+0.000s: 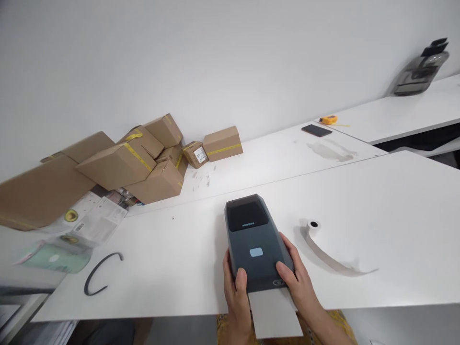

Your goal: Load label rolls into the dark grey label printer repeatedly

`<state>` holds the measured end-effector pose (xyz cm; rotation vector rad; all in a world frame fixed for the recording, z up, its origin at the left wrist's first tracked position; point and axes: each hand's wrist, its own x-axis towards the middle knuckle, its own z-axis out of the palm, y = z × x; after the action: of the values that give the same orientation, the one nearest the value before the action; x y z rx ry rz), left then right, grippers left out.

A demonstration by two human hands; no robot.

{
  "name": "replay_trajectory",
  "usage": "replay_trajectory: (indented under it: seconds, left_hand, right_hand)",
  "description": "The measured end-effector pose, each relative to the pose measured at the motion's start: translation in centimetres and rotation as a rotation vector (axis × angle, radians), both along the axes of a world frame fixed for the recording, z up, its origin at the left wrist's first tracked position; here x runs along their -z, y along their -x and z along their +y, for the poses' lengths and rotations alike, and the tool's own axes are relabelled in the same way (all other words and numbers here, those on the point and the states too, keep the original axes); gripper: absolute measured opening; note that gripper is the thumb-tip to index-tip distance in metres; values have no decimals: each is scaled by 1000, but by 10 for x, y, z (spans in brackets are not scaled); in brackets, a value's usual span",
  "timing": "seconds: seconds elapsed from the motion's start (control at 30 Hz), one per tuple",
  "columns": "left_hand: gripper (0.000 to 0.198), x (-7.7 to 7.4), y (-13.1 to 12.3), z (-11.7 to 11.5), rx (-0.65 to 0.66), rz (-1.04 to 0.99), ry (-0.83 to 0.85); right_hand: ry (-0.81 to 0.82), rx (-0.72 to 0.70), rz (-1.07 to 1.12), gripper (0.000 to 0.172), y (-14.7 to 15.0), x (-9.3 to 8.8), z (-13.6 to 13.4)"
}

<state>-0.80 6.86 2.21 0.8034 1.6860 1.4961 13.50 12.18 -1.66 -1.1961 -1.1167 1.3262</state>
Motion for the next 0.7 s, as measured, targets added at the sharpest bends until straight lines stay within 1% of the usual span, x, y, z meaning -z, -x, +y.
replay_trajectory:
  seconds: [0.1, 0.2, 0.33, 0.4, 0.5, 0.6, 0.67, 0.7]
  left_hand:
    - [78, 6, -2, 2, -10, 37, -13]
    - [81, 14, -3, 4, -62, 116, -16]
    - [86, 23, -2, 5, -62, 158, -57]
    - [84, 25, 1, 6, -65, 162, -74]
    - [80, 20, 7, 8, -25, 134, -85]
    - [80, 8, 15, 7, 68, 41, -82]
    - [82, 5, 19, 0, 109, -22, -107]
    - [78, 5, 19, -6, 95, -53, -102]
  right_hand:
    - [-33, 30, -28, 76, 0, 5, -2]
    - [-55, 35, -30, 75, 0, 7, -5]
    - [-74, 36, -41, 74, 1, 9, -8]
    - [-89, 36, -50, 73, 2, 12, -7]
    - [-110, 24, -44, 75, 0, 19, -3]
    - [-106, -95, 29, 85, -9, 23, 3]
    - [-76, -154, 106, 82, -16, 22, 6]
    - [-53, -143, 152, 77, -19, 21, 7]
